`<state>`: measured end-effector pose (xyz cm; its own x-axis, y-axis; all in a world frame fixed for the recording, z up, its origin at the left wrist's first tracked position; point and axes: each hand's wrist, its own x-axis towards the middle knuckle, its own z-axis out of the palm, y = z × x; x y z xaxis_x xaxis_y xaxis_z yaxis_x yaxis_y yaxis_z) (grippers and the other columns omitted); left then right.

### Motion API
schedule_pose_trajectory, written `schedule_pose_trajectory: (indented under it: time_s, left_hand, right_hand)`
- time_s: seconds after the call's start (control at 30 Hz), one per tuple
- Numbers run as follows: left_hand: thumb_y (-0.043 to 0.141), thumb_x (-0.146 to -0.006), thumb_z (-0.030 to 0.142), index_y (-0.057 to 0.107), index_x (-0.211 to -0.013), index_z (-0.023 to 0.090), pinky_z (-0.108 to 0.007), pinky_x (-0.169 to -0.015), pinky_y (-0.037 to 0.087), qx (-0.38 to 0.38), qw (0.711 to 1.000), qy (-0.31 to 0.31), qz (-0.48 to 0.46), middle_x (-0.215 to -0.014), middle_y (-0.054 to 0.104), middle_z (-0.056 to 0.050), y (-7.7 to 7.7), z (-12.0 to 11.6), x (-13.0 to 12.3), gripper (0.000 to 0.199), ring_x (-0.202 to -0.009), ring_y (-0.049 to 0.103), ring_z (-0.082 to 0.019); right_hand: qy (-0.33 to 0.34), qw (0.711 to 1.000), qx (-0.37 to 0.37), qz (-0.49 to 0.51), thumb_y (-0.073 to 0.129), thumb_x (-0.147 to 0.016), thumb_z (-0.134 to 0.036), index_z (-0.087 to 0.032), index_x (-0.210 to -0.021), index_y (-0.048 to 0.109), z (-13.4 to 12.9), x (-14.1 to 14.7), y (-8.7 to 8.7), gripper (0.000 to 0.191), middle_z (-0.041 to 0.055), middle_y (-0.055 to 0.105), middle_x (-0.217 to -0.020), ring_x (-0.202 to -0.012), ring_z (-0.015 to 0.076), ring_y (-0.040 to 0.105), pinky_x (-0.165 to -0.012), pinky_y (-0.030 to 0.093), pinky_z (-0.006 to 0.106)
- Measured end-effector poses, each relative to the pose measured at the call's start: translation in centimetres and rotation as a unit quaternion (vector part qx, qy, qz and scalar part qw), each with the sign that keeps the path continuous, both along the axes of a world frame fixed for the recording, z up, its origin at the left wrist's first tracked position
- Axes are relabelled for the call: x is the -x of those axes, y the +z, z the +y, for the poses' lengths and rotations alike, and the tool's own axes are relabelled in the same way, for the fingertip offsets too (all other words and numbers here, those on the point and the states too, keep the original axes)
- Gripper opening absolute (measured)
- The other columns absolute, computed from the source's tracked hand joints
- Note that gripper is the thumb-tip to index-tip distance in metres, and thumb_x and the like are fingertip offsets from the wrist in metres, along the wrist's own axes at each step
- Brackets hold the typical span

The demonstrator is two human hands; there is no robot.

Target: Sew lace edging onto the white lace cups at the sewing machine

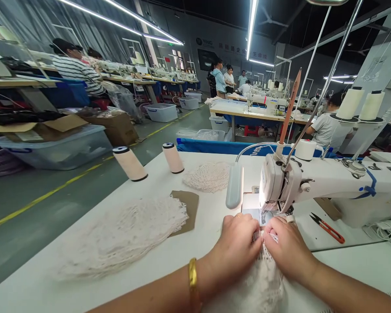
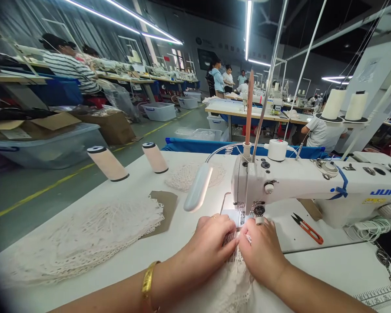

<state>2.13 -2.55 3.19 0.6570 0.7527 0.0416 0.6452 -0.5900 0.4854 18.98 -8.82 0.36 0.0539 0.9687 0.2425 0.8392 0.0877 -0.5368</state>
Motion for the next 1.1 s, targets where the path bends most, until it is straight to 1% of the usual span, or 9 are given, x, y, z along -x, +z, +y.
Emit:
schedule_pose_trajectory:
  time_s: [0.1, 0.2, 0.3, 0.4, 0.5, 0.63, 0.8, 0.93, 1.1]
  left_hand:
    - [0.056, -0.091, 0.016, 0.061, -0.084, 0.019, -0.043, -0.086, 0.038, -0.140, 0.990, -0.015, -0.013, -0.094, 0.065, -0.007, -1.8, 0.3, -0.3, 0.008, -0.089, 0.057, -0.026]
    - [0.057, -0.088, 0.006, 0.063, -0.083, 0.020, -0.040, -0.082, 0.037, -0.259, 0.961, -0.073, -0.061, -0.089, 0.066, -0.006, -3.0, 0.0, 0.0, 0.016, -0.084, 0.056, -0.023]
    - [0.056, -0.092, 0.004, 0.061, -0.078, 0.020, -0.037, -0.077, 0.037, -0.302, 0.939, -0.120, -0.110, -0.079, 0.065, -0.002, -3.7, -0.3, 0.4, 0.022, -0.075, 0.054, -0.020]
    - [0.057, -0.096, 0.007, 0.062, -0.077, 0.019, -0.037, -0.076, 0.037, -0.300, 0.937, -0.132, -0.121, -0.081, 0.067, 0.000, -4.0, -0.3, 0.7, 0.023, -0.073, 0.055, -0.018]
    - [0.056, -0.099, 0.010, 0.064, -0.080, 0.019, -0.038, -0.077, 0.038, -0.292, 0.939, -0.138, -0.115, -0.084, 0.068, 0.000, -4.0, -0.1, 0.8, 0.023, -0.075, 0.058, -0.018]
    - [0.051, -0.103, 0.012, 0.067, -0.084, 0.020, -0.039, -0.080, 0.040, -0.268, 0.949, -0.136, -0.098, -0.090, 0.070, -0.002, -3.7, -0.1, 0.9, 0.025, -0.080, 0.061, -0.020]
    - [0.061, -0.097, 0.015, 0.070, -0.098, 0.019, -0.043, -0.083, 0.047, -0.225, 0.961, -0.145, -0.075, -0.100, 0.073, -0.005, -3.0, -0.2, 1.3, 0.010, -0.087, 0.064, -0.024]
    - [0.067, -0.092, 0.014, 0.069, -0.107, 0.018, -0.047, -0.083, 0.051, -0.209, 0.965, -0.145, -0.064, -0.107, 0.074, -0.007, -2.7, 0.0, 1.3, 0.015, -0.091, 0.065, -0.027]
    - [0.067, -0.093, 0.013, 0.069, -0.104, 0.018, -0.048, -0.084, 0.054, -0.204, 0.968, -0.136, -0.057, -0.106, 0.074, -0.007, -2.6, 0.1, 1.1, 0.013, -0.092, 0.066, -0.028]
  right_hand:
    - [-0.015, 1.000, -0.005, -0.027, 0.056, -0.091, -0.015, -0.024, -0.076, 0.051, 1.0, -0.2, -0.7, 0.018, 0.0017, 0.064, -0.076, -0.071, 0.0208, 0.057, -0.066, 0.036, 0.029]
    - [-0.019, 0.999, 0.001, -0.028, 0.057, -0.094, -0.018, -0.024, -0.079, 0.055, 1.0, -0.5, -0.7, 0.016, 0.0005, 0.064, -0.075, -0.065, 0.0189, 0.055, -0.061, 0.035, 0.028]
    - [-0.010, 0.999, -0.002, -0.031, 0.058, -0.096, -0.019, -0.023, -0.086, 0.059, 0.5, -1.0, -0.6, 0.011, 0.0013, 0.067, -0.081, -0.067, 0.0190, 0.059, -0.061, 0.038, 0.028]
    - [0.039, 0.997, -0.040, -0.049, 0.057, -0.099, -0.022, -0.022, -0.098, 0.063, -0.3, -1.8, -0.8, 0.006, 0.0039, 0.070, -0.089, -0.076, 0.0217, 0.064, -0.065, 0.044, 0.030]
    - [0.102, 0.987, -0.094, -0.081, 0.049, -0.104, -0.019, -0.023, -0.108, 0.065, -0.8, -2.4, -0.9, 0.016, 0.0065, 0.071, -0.099, -0.083, 0.0232, 0.065, -0.071, 0.048, 0.033]
    - [0.150, 0.976, -0.109, -0.114, 0.043, -0.103, -0.010, -0.022, -0.099, 0.066, -0.9, -2.4, -0.7, 0.026, 0.0056, 0.069, -0.095, -0.071, 0.0189, 0.060, -0.063, 0.044, 0.030]
    - [0.141, 0.976, -0.121, -0.113, 0.045, -0.102, -0.009, -0.023, -0.104, 0.068, -0.6, -2.5, -0.6, 0.026, 0.0061, 0.071, -0.102, -0.071, 0.0186, 0.060, -0.061, 0.044, 0.029]
    - [0.114, 0.977, -0.135, -0.122, 0.048, -0.101, -0.013, -0.024, -0.096, 0.068, -0.3, -2.8, -0.9, 0.023, 0.0071, 0.072, -0.108, -0.086, 0.0227, 0.066, -0.071, 0.049, 0.032]
    - [0.107, 0.973, -0.157, -0.132, 0.048, -0.099, -0.012, -0.024, -0.104, 0.071, 0.1, -2.8, -1.0, 0.027, 0.0080, 0.073, -0.106, -0.088, 0.0242, 0.067, -0.072, 0.051, 0.033]
